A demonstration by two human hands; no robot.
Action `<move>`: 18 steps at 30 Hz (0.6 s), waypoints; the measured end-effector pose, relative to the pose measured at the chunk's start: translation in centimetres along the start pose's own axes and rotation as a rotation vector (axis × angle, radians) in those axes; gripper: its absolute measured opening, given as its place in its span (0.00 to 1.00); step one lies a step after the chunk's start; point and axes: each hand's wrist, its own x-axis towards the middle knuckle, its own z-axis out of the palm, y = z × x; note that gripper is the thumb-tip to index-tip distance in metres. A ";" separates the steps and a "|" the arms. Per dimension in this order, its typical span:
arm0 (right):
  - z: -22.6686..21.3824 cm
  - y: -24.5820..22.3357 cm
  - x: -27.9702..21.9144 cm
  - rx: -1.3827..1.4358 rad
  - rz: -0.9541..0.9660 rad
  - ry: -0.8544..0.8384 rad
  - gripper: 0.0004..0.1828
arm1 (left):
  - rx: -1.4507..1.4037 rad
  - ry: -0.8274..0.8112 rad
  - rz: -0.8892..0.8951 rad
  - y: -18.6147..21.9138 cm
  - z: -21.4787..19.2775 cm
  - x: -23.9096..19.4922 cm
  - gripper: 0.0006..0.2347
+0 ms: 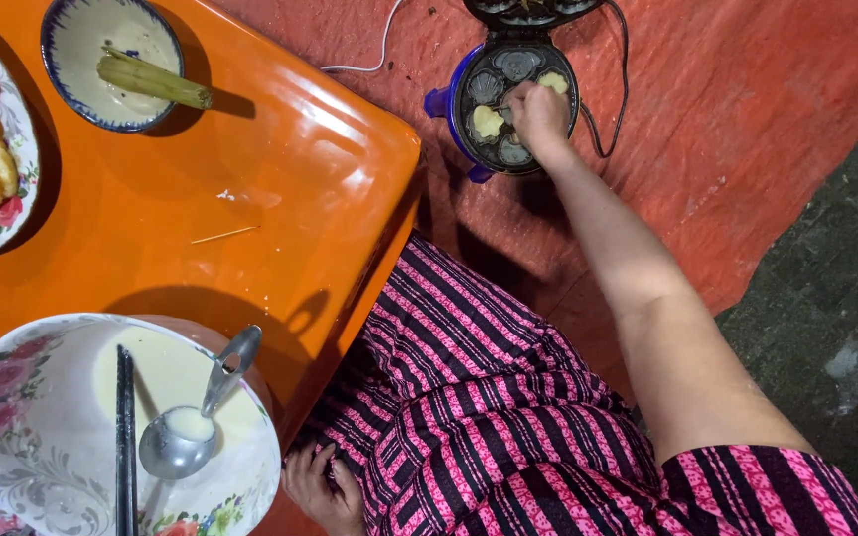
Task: The person uses a wooden stick to remove cooked waffles from a yellow electric waffle maker and places them onto a plate. They then use a spoon to scoop batter from a bowl and pour it into the waffle maker molds to cook the next batch.
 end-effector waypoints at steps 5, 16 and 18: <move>-1.5 0.1 -1.0 0.273 0.029 -0.021 0.05 | -0.028 0.012 0.025 0.5 -0.3 0.5 0.10; -2.5 -1.9 -5.0 -0.216 -0.169 -0.136 0.10 | -0.038 0.015 0.028 0.7 -0.4 0.7 0.11; -0.9 -0.9 -4.5 -0.244 -0.258 -0.075 0.08 | -0.042 0.016 0.025 0.5 -0.3 0.5 0.11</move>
